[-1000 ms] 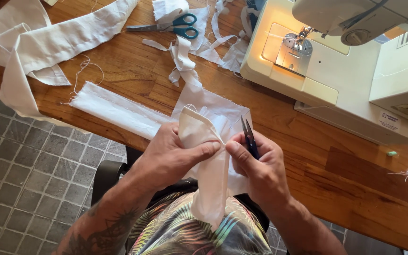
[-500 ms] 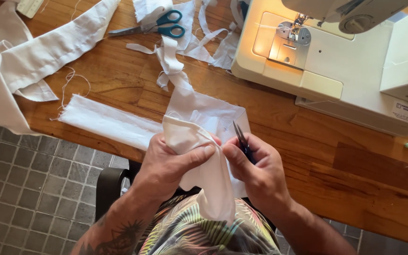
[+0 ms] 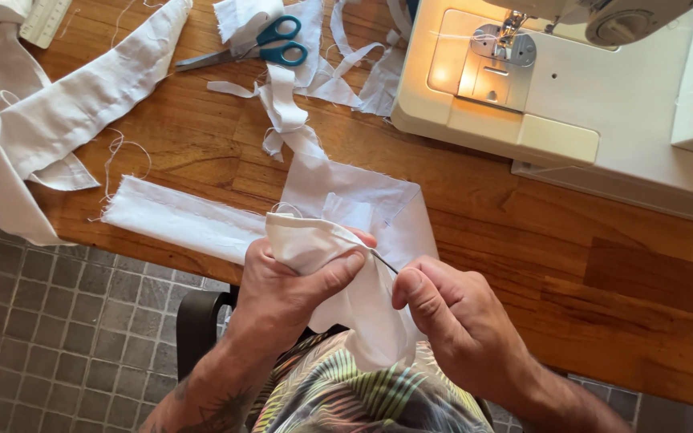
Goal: Trimming excess threads from a white fabric piece and marking it with a ruler and pen
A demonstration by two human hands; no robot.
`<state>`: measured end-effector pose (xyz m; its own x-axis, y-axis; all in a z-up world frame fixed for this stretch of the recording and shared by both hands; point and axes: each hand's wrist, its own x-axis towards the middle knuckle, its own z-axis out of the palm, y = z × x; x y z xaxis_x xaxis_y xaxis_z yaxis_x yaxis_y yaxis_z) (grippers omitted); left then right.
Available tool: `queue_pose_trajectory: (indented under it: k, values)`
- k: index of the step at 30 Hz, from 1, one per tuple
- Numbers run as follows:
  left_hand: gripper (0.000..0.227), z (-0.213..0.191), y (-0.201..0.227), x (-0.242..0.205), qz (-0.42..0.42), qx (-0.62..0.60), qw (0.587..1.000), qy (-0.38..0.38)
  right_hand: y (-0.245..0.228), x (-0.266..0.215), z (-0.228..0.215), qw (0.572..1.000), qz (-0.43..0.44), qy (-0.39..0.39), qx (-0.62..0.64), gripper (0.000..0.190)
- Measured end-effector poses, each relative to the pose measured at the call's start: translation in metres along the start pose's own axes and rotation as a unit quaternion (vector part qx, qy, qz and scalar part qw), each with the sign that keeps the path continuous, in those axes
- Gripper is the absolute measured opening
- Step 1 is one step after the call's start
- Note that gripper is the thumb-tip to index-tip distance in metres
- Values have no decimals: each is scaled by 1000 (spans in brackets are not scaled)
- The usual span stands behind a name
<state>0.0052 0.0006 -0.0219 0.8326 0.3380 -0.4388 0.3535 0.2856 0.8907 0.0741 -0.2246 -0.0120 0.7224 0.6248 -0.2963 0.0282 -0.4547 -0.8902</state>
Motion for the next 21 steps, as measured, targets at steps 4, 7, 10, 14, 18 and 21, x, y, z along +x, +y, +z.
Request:
queue_pose_trajectory:
  k: [4, 7, 10, 14, 18, 21]
  values:
    - [19, -2, 1, -1, -3, 4, 1000, -5, -2, 3, -1, 999, 10, -13, 32, 54]
    - [20, -3, 1, -2, -4, 23, 1000, 6, -3, 4, 0, 996, 34, -29, 80, 56]
    - [20, -5, -1, -1, 1, 16, 1000, 6, -4, 6, 0, 997, 28, -26, 69, 55]
    - [21, -4, 1, -1, -3, 13, 1000, 7, -5, 5, 0, 997, 29, -28, 60, 55]
    - [18, -6, -4, -1, 26, 32, 999, -2, 0, 5, 1, 988, 64, -33, 134, 55]
    - [19, -7, 1, -2, 12, 48, 999, 2, -6, 6, -2, 995, 56, -33, 76, 53]
